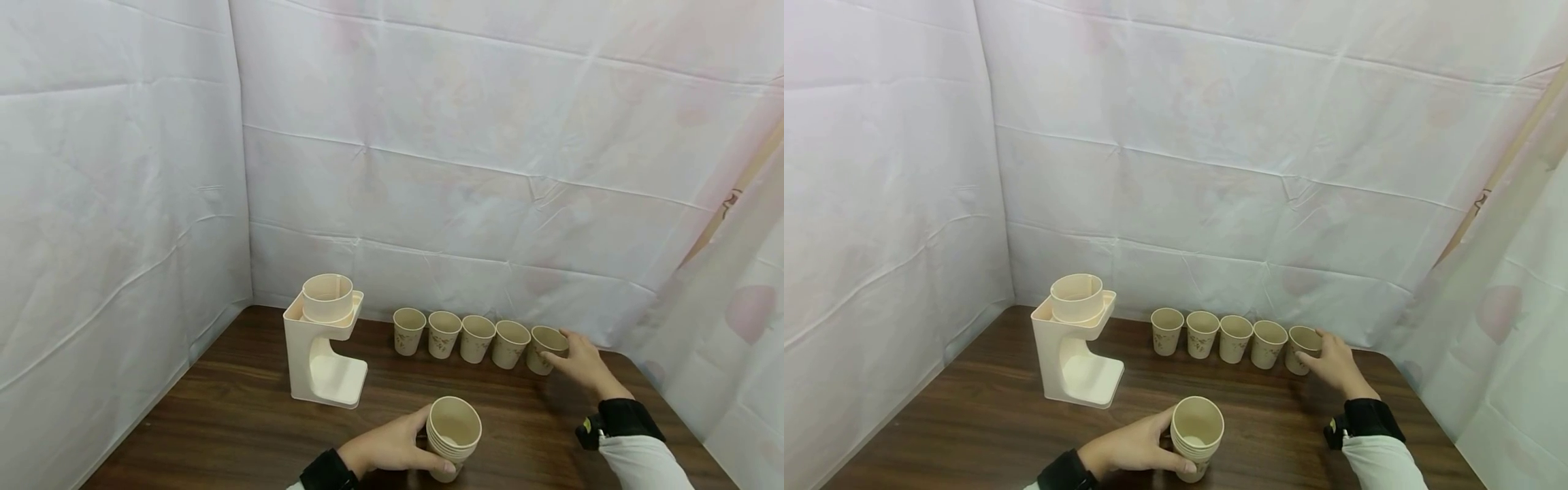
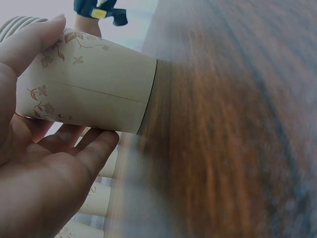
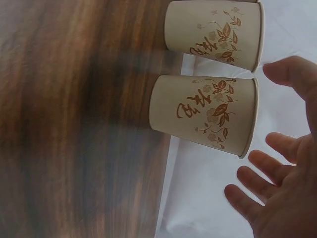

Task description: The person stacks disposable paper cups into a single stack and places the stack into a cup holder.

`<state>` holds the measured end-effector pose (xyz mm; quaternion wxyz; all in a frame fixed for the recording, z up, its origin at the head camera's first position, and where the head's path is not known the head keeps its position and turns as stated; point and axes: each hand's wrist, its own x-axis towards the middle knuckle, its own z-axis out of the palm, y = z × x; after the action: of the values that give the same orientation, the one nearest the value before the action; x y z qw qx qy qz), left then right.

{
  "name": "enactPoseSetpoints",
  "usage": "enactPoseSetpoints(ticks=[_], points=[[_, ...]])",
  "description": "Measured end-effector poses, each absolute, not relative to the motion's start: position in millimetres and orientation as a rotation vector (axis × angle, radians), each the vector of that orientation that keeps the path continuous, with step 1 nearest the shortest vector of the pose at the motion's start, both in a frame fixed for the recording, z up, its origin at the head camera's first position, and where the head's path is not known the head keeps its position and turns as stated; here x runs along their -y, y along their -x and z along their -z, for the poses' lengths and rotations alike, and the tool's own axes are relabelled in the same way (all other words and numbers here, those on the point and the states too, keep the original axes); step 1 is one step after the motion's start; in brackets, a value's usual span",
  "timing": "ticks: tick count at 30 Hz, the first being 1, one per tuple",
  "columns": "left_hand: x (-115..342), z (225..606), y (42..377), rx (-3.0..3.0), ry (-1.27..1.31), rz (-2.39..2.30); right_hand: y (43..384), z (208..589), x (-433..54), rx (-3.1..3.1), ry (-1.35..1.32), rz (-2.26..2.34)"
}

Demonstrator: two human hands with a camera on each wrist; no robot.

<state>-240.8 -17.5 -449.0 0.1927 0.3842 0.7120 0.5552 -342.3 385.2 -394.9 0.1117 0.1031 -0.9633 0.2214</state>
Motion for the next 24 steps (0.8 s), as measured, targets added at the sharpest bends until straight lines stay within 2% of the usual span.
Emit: enactPoseSetpoints(ticks=[16, 24], points=[[18, 448, 239, -2.059, -1.07, -1.529, 365, 367, -378, 3.03, -0.317, -0.74], [18, 447, 239, -2.003, -1.096, -1.556, 374, 370, -375, 3.067, -0.344, -0.745]])
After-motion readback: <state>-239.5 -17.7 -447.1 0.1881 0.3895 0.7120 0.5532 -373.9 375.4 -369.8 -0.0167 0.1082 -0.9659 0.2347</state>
